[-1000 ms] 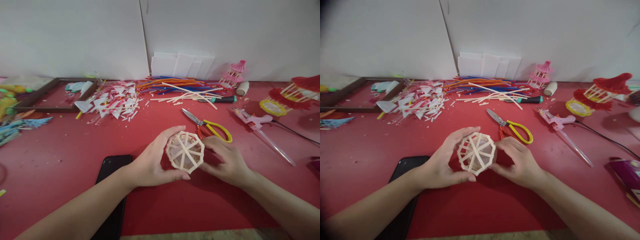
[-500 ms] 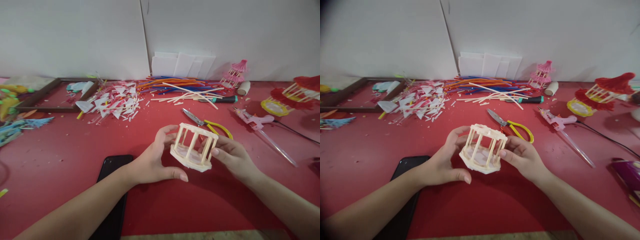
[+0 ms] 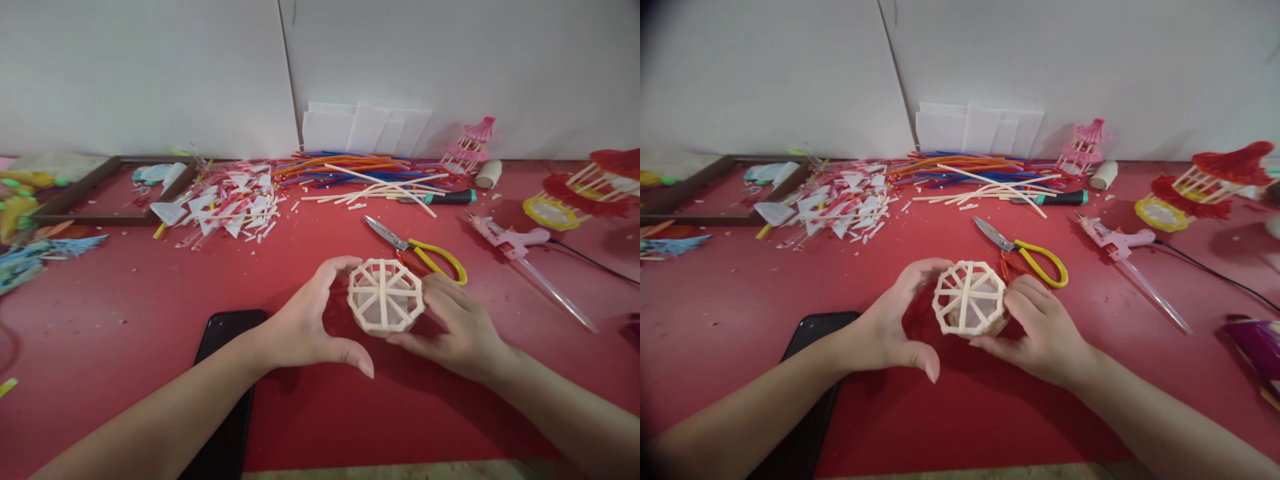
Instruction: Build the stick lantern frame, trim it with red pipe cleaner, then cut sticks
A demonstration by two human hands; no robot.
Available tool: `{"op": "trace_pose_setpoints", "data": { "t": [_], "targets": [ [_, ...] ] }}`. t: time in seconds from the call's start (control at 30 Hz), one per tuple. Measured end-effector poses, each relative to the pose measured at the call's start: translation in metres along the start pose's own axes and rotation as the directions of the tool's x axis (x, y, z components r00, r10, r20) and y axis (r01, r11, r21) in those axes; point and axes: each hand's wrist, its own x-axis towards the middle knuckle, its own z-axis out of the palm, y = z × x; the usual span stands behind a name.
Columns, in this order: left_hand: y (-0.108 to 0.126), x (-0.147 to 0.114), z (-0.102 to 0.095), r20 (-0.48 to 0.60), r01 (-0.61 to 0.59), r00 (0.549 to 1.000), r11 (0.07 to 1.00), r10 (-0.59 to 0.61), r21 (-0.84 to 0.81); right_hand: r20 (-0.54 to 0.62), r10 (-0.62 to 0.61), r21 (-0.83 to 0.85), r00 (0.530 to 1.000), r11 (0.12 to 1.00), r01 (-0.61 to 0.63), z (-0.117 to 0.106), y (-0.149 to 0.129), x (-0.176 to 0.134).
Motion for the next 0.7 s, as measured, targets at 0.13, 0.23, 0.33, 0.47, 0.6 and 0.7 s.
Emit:
{"op": "trace_pose_setpoints", "data": {
  "t": [0.13, 0.23, 0.33, 0.47, 0.6, 0.7],
  "targets": [
    [0.0, 0.001, -0.002, -0.048, 0.019, 0.999, 0.994, -0.014, 0.11, 0.026, -0.087, -0.037, 0.996, 0.995, 0.088, 0.001, -0.002, 0.0],
    [0.003, 0.003, -0.003, -0.054, 0.008, 0.999, 0.991, -0.001, 0.132, 0.086, -0.135, -0.003, 0.987, 0.991, 0.136, 0.0, -0.003, 0.0],
    [0.005, 0.004, -0.004, -0.062, -0.01, 0.998, 0.992, 0.018, 0.127, 0.097, -0.132, 0.099, 0.987, 0.988, 0.122, -0.004, -0.003, 0.0],
    [0.006, 0.003, -0.006, -0.041, -0.034, 0.998, 0.993, 0.039, 0.111, 0.025, 0.019, 0.225, 1.0, 0.974, -0.024, -0.009, -0.001, -0.001],
    [0.005, 0.001, -0.007, -0.019, 0.018, 1.0, 0.996, -0.016, 0.09, 0.007, 0.13, 0.122, 0.992, 0.984, -0.129, -0.008, 0.003, -0.005],
    [0.004, 0.002, -0.01, -0.031, 0.063, 0.998, 0.99, -0.06, 0.126, 0.065, 0.136, 0.085, 0.989, 0.986, -0.141, -0.006, 0.005, -0.006]
  ]
}}
